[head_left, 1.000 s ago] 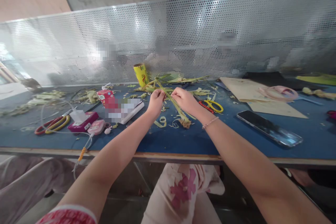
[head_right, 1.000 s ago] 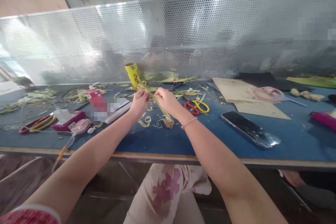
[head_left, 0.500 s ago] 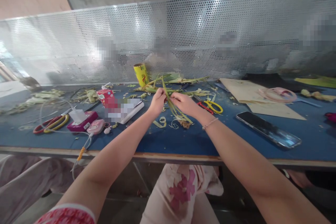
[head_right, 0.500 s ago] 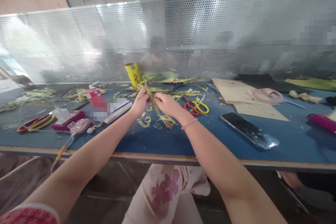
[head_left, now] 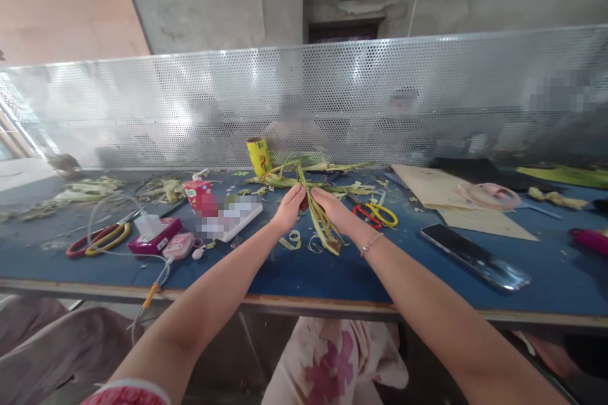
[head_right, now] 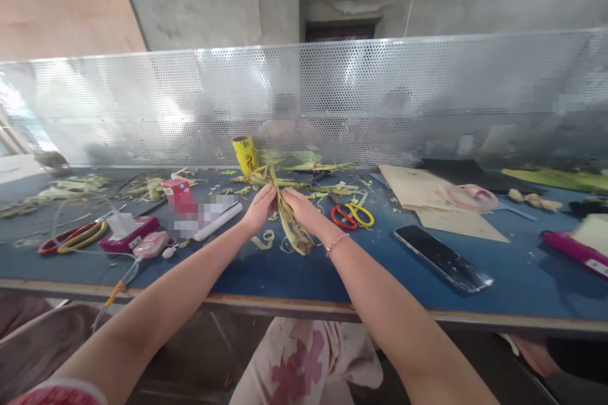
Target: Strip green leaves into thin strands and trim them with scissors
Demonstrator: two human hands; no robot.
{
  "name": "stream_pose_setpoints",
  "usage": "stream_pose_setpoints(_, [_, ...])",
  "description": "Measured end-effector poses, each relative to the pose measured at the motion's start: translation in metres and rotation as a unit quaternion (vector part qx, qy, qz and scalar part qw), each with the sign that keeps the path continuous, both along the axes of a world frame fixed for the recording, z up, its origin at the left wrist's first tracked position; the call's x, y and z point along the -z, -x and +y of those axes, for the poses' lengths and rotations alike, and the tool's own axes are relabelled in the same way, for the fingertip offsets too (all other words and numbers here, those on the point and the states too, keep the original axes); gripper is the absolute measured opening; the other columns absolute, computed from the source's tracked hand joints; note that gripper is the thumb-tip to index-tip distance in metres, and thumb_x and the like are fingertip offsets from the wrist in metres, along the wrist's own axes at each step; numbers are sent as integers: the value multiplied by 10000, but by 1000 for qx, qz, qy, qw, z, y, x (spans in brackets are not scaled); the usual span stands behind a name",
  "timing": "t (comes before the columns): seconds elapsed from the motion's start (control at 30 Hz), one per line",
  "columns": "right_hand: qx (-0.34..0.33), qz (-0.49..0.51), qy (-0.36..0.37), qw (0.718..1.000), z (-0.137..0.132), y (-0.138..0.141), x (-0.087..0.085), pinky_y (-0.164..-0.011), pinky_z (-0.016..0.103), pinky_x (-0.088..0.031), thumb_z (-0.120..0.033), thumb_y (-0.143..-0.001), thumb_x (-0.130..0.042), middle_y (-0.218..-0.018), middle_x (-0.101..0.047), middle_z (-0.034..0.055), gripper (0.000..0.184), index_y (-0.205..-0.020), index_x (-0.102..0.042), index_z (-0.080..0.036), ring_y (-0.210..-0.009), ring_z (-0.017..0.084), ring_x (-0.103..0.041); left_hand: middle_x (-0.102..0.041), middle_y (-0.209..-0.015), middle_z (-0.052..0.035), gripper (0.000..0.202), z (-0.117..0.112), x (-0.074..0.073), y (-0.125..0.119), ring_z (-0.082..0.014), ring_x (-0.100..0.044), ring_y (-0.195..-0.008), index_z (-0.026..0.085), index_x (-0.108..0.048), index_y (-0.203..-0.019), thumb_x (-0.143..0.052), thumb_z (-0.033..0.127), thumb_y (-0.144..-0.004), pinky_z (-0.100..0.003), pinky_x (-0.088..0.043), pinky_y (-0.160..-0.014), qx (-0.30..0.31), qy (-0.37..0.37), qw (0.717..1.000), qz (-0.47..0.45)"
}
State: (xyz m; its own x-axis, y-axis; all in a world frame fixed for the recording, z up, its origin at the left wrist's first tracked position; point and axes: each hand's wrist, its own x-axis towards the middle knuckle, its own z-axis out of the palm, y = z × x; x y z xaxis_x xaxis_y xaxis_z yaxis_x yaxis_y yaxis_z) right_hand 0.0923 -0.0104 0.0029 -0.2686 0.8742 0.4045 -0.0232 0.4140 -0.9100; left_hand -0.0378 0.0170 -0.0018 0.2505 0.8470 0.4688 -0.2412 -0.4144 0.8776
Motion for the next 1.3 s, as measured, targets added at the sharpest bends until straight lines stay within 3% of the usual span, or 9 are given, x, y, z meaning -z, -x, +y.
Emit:
stream_pose_setpoints(0.17, [-52, 79, 66, 993, 1, 8, 3, -476, 246, -316, -493, -773, -545, -590, -408, -54, 289, -778, -481, -212, -499, 95, -371, -396, -531, 55, 353, -12, -9, -3, -57, -397, -487, 169, -407, -614, -675, 386, -687, -208, -335, -497, 27, 76, 991, -102])
stream_pose_setpoints(0.33, [-63, 59, 22, 996, 5, 11, 9, -444, 248, -256, -519, -783, -537, -531, -291, -72, 361, -658, -386, -216, -447, 80, -261, -446, -526, 53, 337, -13, -13, -2, -72, -436, -461, 169, -430, -644, -687, 387, -656, -215, -354, -476, 31, 134, 985, -106])
stream_pose_setpoints(0.47, [-30, -8, -3, 1000, 9, 8, 11, -454, 252, -224, -543, -796, -498, -519, -258, -76, 402, -631, -321, -222, -448, 86, -242, -409, -502, 64, 364, -5, -8, 1, -56, -394, -444, 165, -417, -620, -690, 402, -656, -202, -304, -460, 12, 109, 991, -70])
stream_pose_setpoints(0.6, [2, -60, -48, 997, 9, 6, 9, -483, 255, -222, -494, -831, -438, -524, -259, -71, 365, -626, -304, -223, -475, 98, -255, -350, -488, 70, 367, 2, -3, 2, -48, -323, -451, 162, -409, -582, -658, 412, -683, -201, -247, -456, -53, 60, 997, -20])
stream_pose_setpoints(0.7, [30, -109, -96, 989, 6, 6, 7, -520, 258, -254, -445, -844, -423, -543, -300, -58, 345, -611, -310, -217, -518, 107, -295, -337, -493, 64, 357, 3, -4, 4, -53, -302, -484, 157, -402, -538, -645, 370, -691, -201, -240, -471, -113, 23, 993, 16])
stream_pose_setpoints(0.83, [35, -163, -130, 977, 1, 6, 3, -536, 257, -272, -422, -847, -415, -548, -342, -48, 329, -605, -337, -212, -554, 116, -328, -327, -468, 61, 366, 2, -10, 5, -58, -298, -494, 155, -391, -483, -660, 315, -672, -203, -240, -477, -160, 30, 986, 47])
stream_pose_setpoints(1.13, [-54, -201, -100, 973, -2, -7, 0, -484, 242, -251, -425, -836, -448, -557, -334, -56, 322, -619, -352, -207, -503, 94, -296, -362, -454, 62, 307, -6, -8, -2, -54, -321, -445, 152, -437, -518, -630, 299, -709, -204, -243, -462, -100, 85, 990, 49])
stream_pose_setpoints(1.23, [-61, -163, -54, 983, -4, -9, -2, -460, 239, -232, -470, -835, -443, -541, -305, -64, 331, -642, -367, -211, -479, 90, -265, -355, -465, 61, 320, -3, -7, 1, -61, -325, -454, 161, -426, -542, -604, 347, -733, -204, -263, -475, -82, 49, 994, 47])
stream_pose_setpoints(1.3, [-25, -130, -44, 990, -3, -10, -3, -464, 240, -249, -489, -830, -437, -538, -306, -63, 345, -639, -354, -215, -477, 90, -271, -365, -484, 53, 322, 3, -7, 6, -71, -349, -478, 166, -420, -555, -559, 364, -767, -207, -306, -508, -86, -13, 994, 70])
